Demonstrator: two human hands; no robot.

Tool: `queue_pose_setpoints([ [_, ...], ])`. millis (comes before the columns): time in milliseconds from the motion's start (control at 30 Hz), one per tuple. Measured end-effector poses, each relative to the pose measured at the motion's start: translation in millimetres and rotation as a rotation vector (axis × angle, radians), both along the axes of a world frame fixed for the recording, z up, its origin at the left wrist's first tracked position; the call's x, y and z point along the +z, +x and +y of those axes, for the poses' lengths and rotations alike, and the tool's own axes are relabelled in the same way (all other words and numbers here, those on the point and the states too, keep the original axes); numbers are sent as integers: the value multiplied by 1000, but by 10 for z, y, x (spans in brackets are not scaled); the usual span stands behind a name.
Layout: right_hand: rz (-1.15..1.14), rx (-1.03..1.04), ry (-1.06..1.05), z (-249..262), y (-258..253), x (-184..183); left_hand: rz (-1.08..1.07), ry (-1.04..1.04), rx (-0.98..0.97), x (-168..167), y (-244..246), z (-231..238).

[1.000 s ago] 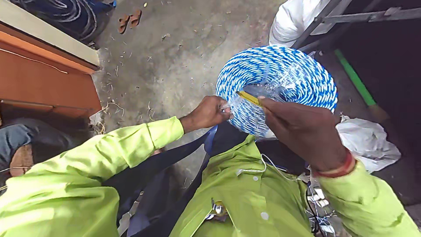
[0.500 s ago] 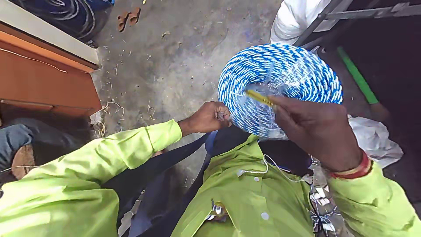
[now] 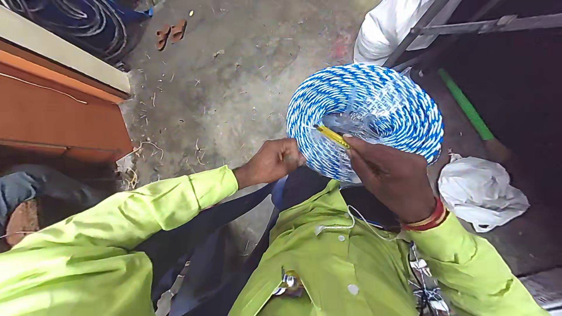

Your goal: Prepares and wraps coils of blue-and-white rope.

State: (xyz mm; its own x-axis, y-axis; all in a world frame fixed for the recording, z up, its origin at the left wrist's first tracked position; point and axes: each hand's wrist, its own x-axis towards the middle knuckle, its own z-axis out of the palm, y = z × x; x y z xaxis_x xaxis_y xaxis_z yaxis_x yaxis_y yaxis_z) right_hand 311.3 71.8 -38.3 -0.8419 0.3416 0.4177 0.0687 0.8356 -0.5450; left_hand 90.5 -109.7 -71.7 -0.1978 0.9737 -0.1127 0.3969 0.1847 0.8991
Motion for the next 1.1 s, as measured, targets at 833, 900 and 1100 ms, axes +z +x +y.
queue_pose_setpoints([
  [833, 2, -122, -151, 9, 155, -163, 840, -700, -122, 689, -473, -418],
  [900, 43, -128, -169, -1, 95, -179, 731, -252, -60, 705, -229, -212],
  [1100, 152, -212, -251, 35, 110, -249, 712, -337, -45, 356, 101, 340],
])
